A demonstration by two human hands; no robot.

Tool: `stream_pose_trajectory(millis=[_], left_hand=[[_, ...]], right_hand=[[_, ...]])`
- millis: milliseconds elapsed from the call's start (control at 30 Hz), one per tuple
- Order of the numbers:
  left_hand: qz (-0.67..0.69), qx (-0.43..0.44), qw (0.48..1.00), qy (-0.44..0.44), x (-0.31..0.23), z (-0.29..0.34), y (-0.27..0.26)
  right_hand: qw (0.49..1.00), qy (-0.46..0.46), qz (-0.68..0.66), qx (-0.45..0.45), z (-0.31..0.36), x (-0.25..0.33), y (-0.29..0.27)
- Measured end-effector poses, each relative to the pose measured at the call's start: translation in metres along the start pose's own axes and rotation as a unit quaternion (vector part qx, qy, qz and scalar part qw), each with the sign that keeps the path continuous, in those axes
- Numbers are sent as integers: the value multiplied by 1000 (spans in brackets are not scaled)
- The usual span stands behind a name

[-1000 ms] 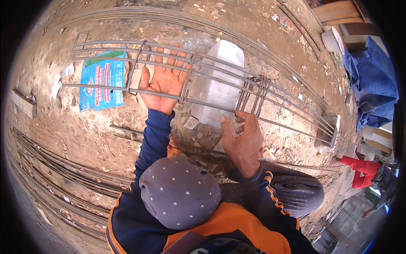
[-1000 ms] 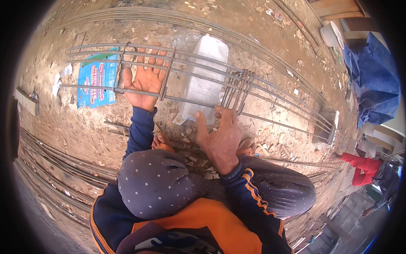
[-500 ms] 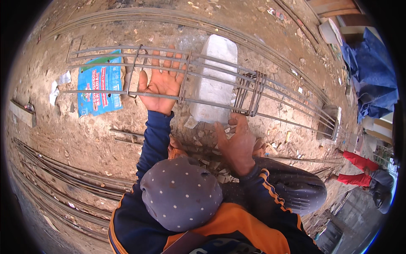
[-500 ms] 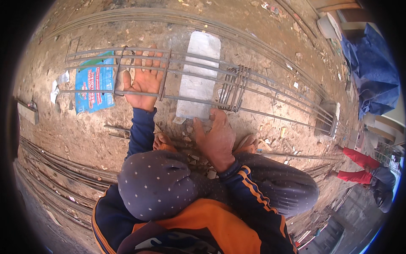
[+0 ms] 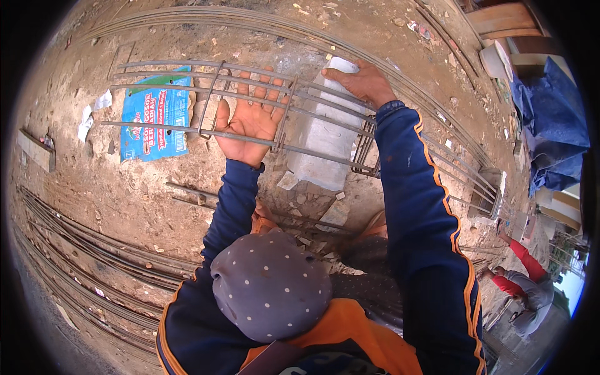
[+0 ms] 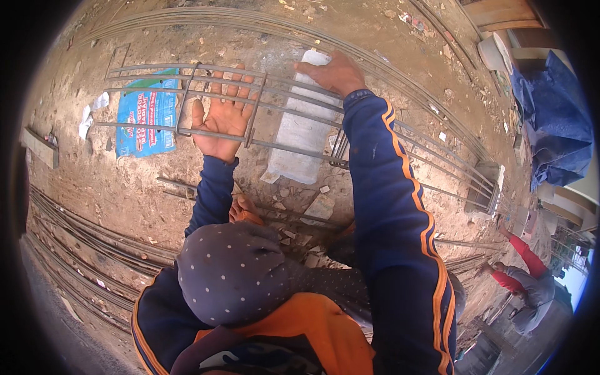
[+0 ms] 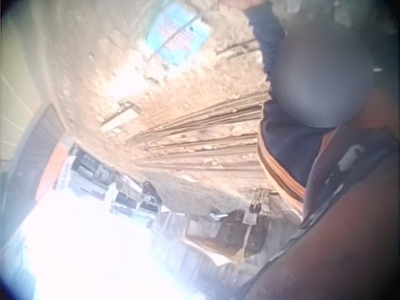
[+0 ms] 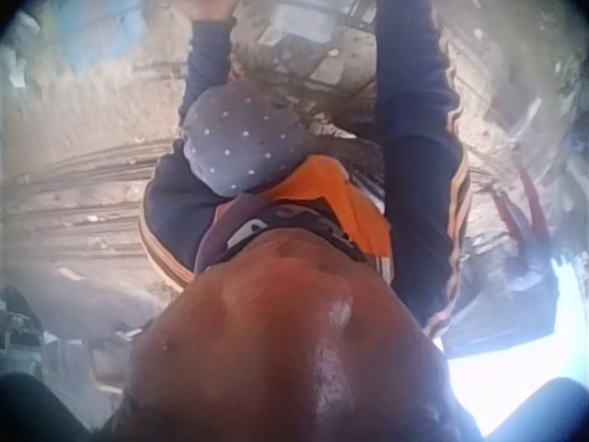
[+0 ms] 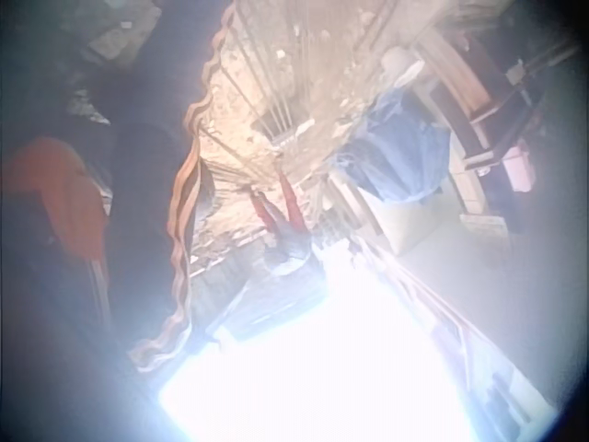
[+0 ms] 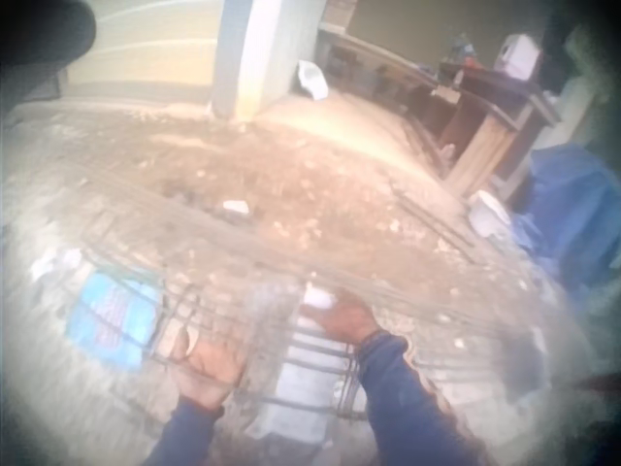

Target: The person sits on the ground and assembles a rectangular rebar cage by hand. They place a white plastic spacer between the longitudinal bars, then thread and bend smaller transverse bars to form the cage structure. The person repeats this process to build the cage and then lifts the completed unit.

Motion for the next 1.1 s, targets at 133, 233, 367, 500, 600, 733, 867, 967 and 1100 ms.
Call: stream_pose_trajectory(millis=[133,233,367,500,600,733,867,967,1100], left_hand=[[-3,-4,1000,-2,3,-1,-2],[-30,-20,999,3,3,-1,-3],[-45,-21,999,8,0,-1,-4],[84,29,996,-10,3,-4,-3],[37,-4,999,-3,2,-2,-5],[-37,-57,998,2,2,-1,-7],[58,9,998,-25,1,2,-10],[-25,-37,999,2,0,4,-4],[-65,-26,998,6,1,6,0]], right_hand=[[996,-19,52,-72,-12,-28,-1],[997,-35,35,-59,-12,-32,1],[998,-42,42,-32,-3,-2,0],[992,-36,80,-87,-8,-1,1],[993,-57,50,-85,3,-2,1],[980,-120,62,-149,26,14,0],[929,-348,43,-120,109,85,28],[902,-408,82,-117,118,101,54],[928,-359,36,-90,115,92,46]])
Point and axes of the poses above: each hand's wrist, its own z-axis away from the middle knuckle, its own y-axis out of the palm, x = y × z, the point moved 7 cm from there along -z, towards the middle knuckle, and after that the axes turned 1 degree about -z, right-handed, at the moved point
